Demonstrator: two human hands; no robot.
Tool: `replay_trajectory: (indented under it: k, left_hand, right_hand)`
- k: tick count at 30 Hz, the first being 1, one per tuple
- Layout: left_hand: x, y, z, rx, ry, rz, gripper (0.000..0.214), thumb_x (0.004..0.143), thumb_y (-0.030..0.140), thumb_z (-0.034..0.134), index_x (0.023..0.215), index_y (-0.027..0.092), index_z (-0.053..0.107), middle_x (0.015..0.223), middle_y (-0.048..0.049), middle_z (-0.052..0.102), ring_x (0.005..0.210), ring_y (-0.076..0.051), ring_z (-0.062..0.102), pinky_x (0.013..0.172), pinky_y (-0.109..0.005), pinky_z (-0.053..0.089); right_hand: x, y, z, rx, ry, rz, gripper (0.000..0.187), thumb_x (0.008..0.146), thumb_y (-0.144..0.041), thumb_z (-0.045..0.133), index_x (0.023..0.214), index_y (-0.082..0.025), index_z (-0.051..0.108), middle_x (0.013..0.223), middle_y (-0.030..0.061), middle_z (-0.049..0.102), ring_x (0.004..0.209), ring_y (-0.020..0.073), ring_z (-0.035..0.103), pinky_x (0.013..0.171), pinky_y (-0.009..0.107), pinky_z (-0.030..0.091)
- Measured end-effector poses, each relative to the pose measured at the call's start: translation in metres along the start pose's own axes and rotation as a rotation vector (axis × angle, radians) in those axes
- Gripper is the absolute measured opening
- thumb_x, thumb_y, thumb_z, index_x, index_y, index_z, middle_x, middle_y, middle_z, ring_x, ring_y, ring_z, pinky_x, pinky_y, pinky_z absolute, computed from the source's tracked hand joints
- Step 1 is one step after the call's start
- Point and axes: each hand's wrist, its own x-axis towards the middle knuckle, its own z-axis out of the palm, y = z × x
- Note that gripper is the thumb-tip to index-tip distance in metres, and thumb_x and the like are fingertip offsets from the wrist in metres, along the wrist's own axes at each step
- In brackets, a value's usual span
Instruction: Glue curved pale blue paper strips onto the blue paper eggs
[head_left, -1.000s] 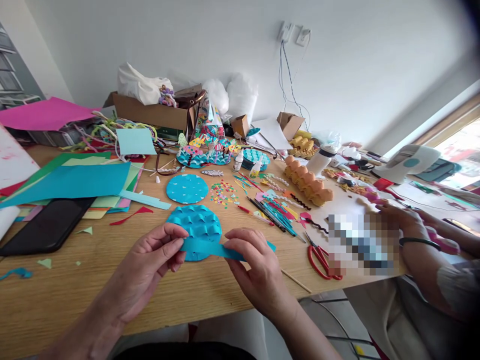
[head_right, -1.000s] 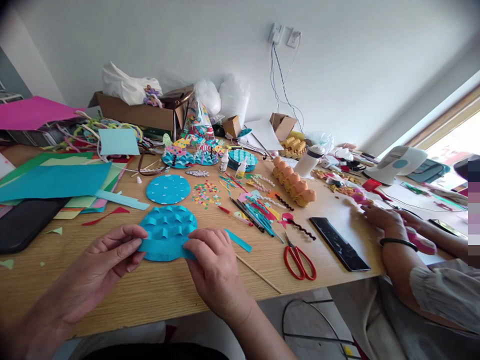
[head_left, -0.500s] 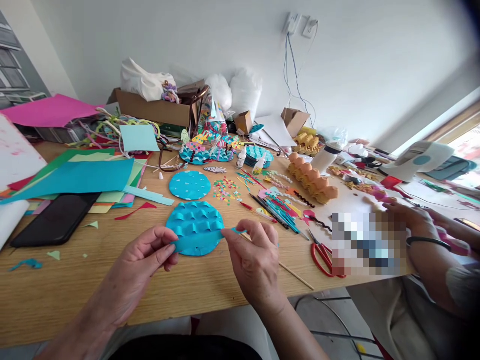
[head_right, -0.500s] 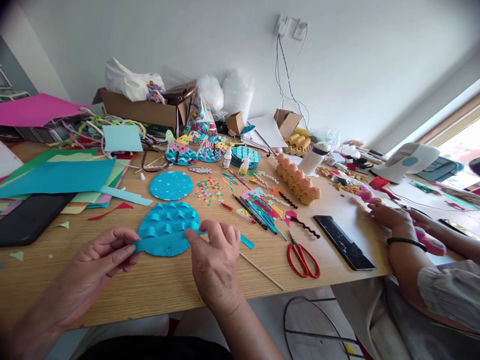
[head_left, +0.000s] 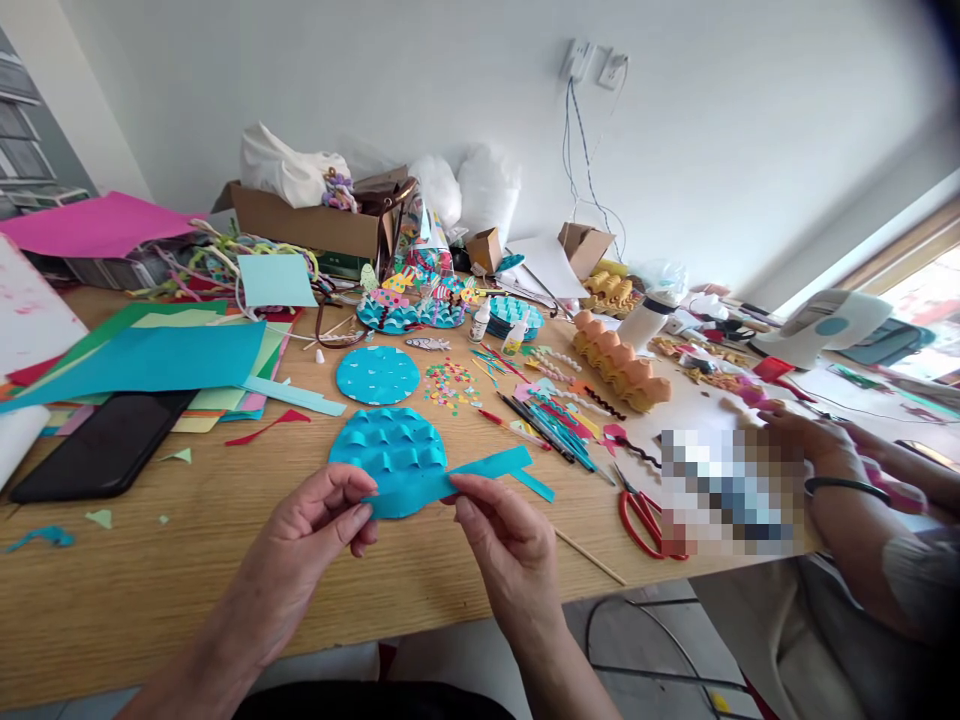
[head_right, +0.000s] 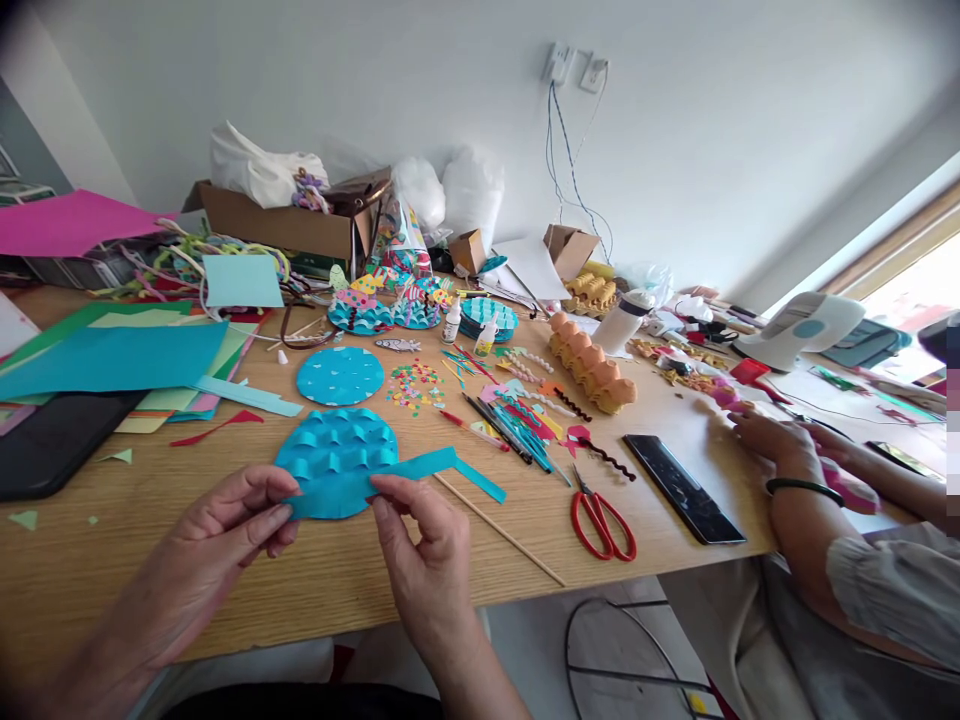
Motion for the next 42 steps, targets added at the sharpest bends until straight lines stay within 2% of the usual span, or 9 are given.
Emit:
replay_trajectory:
  k: [4, 8, 13, 18, 24, 33, 42]
  left_hand:
    - [0.001, 0.004, -0.01, 0.185, 0.022, 0.08, 0.013, 0.07, 0.032, 0.066, 0.081, 0.024, 0.063, 0.065, 0.0015, 0.062, 0.059, -0.014, 0.057, 0.054, -0.021, 0.045]
    - [-0.002, 0.002, -0.038, 0.486, 0.153, 0.291, 0.013, 0.07, 0.033, 0.065, 0.081, 0.027, 0.068, 0.076, -0.0012, 0.067, 0.07, -0.018, 0.061, 0.064, -0.024, 0.048]
    - [-0.01, -0.012, -0.064, 0.871, 0.138, 0.566, 0.019, 0.076, 0.027, 0.053, 0.081, 0.031, 0.072, 0.082, -0.001, 0.07, 0.08, -0.02, 0.063, 0.078, -0.028, 0.048]
    - [-0.008, -0.02, -0.062, 1.036, -0.022, 0.725, 0.032, 0.081, 0.015, 0.044, 0.095, 0.027, 0.07, 0.094, -0.0024, 0.071, 0.09, -0.02, 0.063, 0.086, -0.03, 0.047]
    - [0.001, -0.024, -0.059, 1.109, -0.158, 0.785, 0.04, 0.082, 0.007, 0.04, 0.106, 0.024, 0.067, 0.103, -0.0031, 0.07, 0.101, -0.02, 0.06, 0.093, -0.03, 0.045]
    - [0.006, -0.035, -0.063, 1.302, -0.189, 0.978, 0.039, 0.087, 0.006, 0.035, 0.112, 0.019, 0.062, 0.11, -0.0012, 0.066, 0.107, -0.017, 0.054, 0.092, -0.027, 0.046]
    - [0.009, -0.035, -0.057, 1.401, -0.168, 1.046, 0.039, 0.089, 0.008, 0.03, 0.106, 0.016, 0.064, 0.105, -0.0016, 0.068, 0.102, -0.017, 0.055, 0.089, -0.027, 0.048]
  right_hand:
    - [0.008, 0.006, 0.004, 0.087, 0.027, 0.104, 0.013, 0.076, -0.017, 0.061, 0.083, -0.022, 0.071, 0.069, 0.0011, 0.07, 0.064, 0.0151, 0.067, 0.058, 0.024, 0.053]
    - [0.01, 0.017, 0.013, 0.018, 0.018, 0.129, 0.014, 0.076, -0.02, 0.06, 0.083, -0.022, 0.071, 0.07, 0.0021, 0.071, 0.065, 0.0166, 0.067, 0.06, 0.027, 0.053]
    - [0.008, 0.028, 0.021, -0.093, -0.04, 0.127, 0.017, 0.078, -0.021, 0.056, 0.085, -0.022, 0.071, 0.074, 0.0028, 0.072, 0.067, 0.0168, 0.067, 0.061, 0.027, 0.053]
    - [0.01, 0.028, 0.024, -0.209, -0.078, 0.056, 0.017, 0.079, -0.019, 0.056, 0.085, -0.023, 0.071, 0.077, 0.0022, 0.073, 0.069, 0.0165, 0.067, 0.064, 0.026, 0.052]
    - [0.011, 0.026, 0.026, -0.3, -0.097, -0.02, 0.019, 0.079, -0.016, 0.055, 0.085, -0.022, 0.071, 0.077, 0.0022, 0.072, 0.068, 0.0158, 0.067, 0.063, 0.023, 0.051]
    - [0.012, 0.028, 0.028, -0.346, -0.092, -0.116, 0.02, 0.081, -0.014, 0.053, 0.087, -0.021, 0.071, 0.077, 0.0023, 0.072, 0.069, 0.0148, 0.067, 0.063, 0.022, 0.051]
    - [0.012, 0.03, 0.028, -0.381, -0.093, -0.143, 0.02, 0.081, -0.013, 0.053, 0.086, -0.02, 0.071, 0.076, 0.0034, 0.072, 0.068, 0.0153, 0.067, 0.062, 0.021, 0.051]
